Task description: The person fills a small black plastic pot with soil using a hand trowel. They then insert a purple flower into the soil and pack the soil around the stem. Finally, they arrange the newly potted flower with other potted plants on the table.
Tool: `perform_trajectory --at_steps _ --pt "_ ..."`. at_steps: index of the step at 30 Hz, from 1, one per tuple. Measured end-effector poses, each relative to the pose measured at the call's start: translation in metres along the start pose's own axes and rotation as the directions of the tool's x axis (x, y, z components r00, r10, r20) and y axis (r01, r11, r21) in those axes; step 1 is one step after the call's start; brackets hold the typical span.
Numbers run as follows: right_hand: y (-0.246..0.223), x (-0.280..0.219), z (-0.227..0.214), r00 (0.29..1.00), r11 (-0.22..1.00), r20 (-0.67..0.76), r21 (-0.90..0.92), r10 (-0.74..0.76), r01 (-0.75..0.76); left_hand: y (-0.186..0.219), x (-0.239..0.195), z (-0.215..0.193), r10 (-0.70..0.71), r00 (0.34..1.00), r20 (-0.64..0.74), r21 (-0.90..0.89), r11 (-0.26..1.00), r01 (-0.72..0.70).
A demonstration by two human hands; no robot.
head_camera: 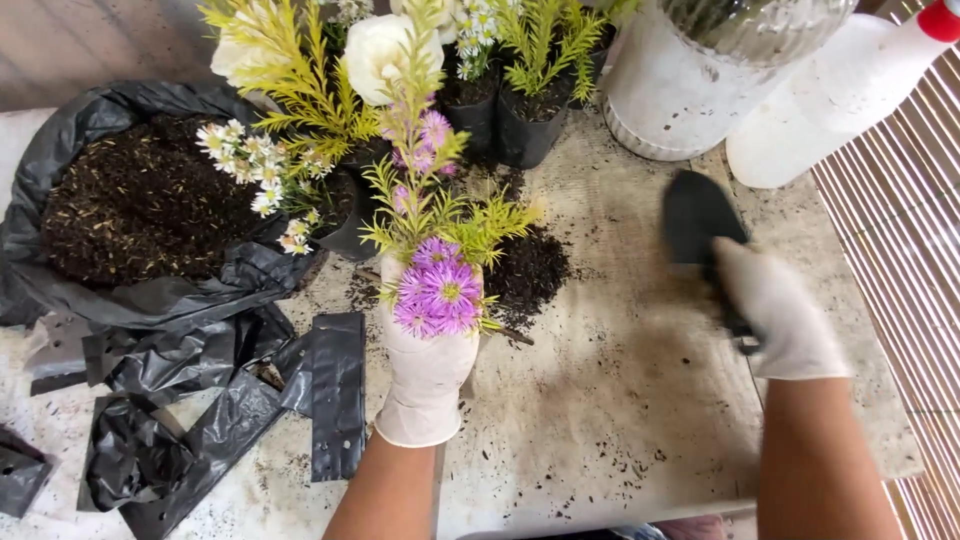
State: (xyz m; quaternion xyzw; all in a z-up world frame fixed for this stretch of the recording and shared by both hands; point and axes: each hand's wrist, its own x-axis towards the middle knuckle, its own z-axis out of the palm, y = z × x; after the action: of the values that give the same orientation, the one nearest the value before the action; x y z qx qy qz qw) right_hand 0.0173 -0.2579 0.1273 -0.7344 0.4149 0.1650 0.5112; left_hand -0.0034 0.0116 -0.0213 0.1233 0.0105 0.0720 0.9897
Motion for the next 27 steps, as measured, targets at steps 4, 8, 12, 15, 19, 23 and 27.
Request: perform_trajectory --at_steps 4,8,12,15,19,23,27 --pt "0.017 0.0 0.035 0.981 0.918 0.135 -0.353 -0.14 0.179 -0.006 -0.008 -0.01 0.271 0.83 0.487 0.758 0.342 -0.556" --pt "0.059 0.047 -0.019 0.913 0.874 -0.094 -0.344 -0.397 0.344 0.006 -0.002 -0.003 0.22 0.921 0.32 0.592 0.713 -0.376" --pt "0.074 0.061 -0.04 0.938 0.928 -0.184 -0.289 -0.294 0.234 0.015 0.004 0.008 0.132 0.969 0.209 0.367 0.908 -0.203" --pt "0.061 -0.004 0.008 0.955 0.933 -0.116 -0.273 -0.273 0.234 0.018 0.005 0.016 -0.006 0.991 0.135 0.098 0.995 -0.008" --pt "0.042 -0.041 0.043 0.971 0.806 0.096 -0.543 -0.221 0.237 0.016 0.008 0.0 -0.173 0.978 0.116 -0.165 0.968 0.191" --pt "0.026 -0.003 0.041 0.96 0.799 0.099 -0.536 -0.261 0.273 0.016 0.009 -0.006 -0.204 0.973 0.112 -0.194 0.955 0.223" --pt "0.002 0.016 0.048 0.939 0.847 0.033 -0.42 -0.343 0.325 0.011 0.017 -0.017 -0.148 0.981 0.123 -0.132 0.978 0.164"
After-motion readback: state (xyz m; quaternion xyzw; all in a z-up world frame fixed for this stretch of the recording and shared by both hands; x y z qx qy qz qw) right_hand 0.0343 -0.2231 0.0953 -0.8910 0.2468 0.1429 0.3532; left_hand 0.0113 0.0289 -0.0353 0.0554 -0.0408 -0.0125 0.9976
